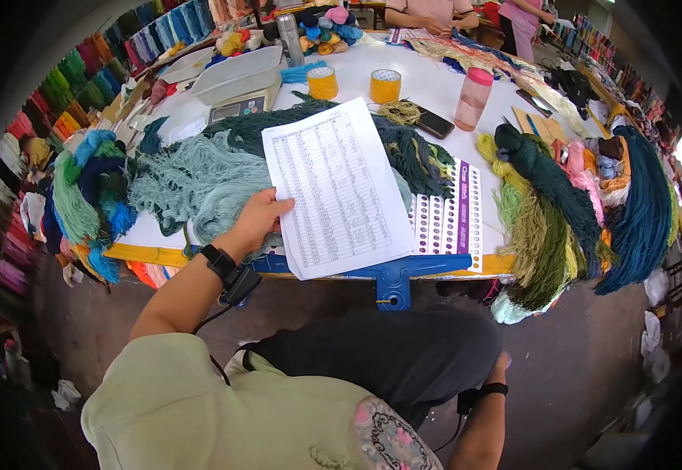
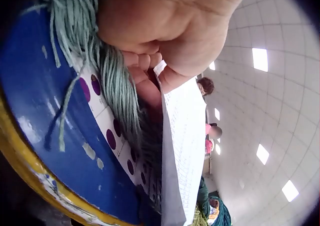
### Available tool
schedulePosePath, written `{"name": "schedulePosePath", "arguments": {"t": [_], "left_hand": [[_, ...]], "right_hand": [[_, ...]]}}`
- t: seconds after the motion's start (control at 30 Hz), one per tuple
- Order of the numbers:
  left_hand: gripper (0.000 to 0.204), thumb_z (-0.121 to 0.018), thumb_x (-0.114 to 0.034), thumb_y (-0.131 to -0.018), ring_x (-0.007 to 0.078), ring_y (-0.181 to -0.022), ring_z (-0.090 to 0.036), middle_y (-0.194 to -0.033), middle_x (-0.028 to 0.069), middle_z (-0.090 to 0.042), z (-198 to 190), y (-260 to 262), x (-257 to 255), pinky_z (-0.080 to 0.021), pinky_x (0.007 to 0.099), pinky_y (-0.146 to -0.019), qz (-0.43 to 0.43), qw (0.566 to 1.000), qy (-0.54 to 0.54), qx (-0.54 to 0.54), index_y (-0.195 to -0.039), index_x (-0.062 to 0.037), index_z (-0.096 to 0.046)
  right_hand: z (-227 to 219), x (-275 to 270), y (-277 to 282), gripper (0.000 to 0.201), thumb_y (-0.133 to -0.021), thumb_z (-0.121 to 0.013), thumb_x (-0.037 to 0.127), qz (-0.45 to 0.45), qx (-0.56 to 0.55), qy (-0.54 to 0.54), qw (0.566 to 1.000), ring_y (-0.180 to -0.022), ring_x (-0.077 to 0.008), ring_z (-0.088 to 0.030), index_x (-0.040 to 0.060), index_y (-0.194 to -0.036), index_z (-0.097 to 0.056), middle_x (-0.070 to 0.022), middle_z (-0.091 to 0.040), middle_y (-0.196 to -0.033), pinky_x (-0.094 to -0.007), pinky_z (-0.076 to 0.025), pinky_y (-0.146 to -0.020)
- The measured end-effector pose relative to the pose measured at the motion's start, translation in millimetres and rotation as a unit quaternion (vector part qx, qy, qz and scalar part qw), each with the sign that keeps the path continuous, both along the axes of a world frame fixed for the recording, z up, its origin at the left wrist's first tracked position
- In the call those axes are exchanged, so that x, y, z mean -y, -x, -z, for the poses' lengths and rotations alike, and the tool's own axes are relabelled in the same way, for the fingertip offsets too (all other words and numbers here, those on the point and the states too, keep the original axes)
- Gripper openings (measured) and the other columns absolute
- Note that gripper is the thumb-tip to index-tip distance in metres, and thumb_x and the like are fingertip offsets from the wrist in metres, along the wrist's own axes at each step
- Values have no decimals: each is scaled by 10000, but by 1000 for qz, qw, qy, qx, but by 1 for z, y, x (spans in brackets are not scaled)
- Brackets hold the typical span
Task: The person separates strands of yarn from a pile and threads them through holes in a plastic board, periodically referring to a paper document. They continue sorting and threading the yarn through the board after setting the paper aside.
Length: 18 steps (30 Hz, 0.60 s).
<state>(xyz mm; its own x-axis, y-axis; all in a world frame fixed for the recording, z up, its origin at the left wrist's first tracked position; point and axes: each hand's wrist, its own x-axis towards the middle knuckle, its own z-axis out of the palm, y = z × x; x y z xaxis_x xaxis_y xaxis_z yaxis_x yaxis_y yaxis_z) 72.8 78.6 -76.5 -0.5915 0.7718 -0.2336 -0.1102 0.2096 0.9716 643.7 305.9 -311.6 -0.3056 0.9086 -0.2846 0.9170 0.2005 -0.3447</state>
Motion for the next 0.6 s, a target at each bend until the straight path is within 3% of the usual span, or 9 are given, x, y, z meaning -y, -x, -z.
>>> {"name": "schedulePosePath", "arguments": {"t": [0.1,0.6], "left_hand": [[251,-562,-150,-932,134,-798,-656,-984,85,-669,0,-4,-1,-544,269,-664,-6,1000,-18,2,-1128,6,-574],[244,-571,-152,-927,134,-783,-660,-972,82,-677,0,-4,1,-536,259,-636,-13,1000,-3,-25,-1112,6,-578]], "right_hand": [[10,-4,-2,332,-870,-526,310,1,-8,-3,1000,-984,-369,-630,51,-1017,-674,-208,-669,-1018,-437,-485,-827],[69,-29,-24,340,-869,-532,316,1,-61,-2,998,-987,-369,-629,51,-1033,-668,-208,-668,-1024,-438,-484,-830]]}}
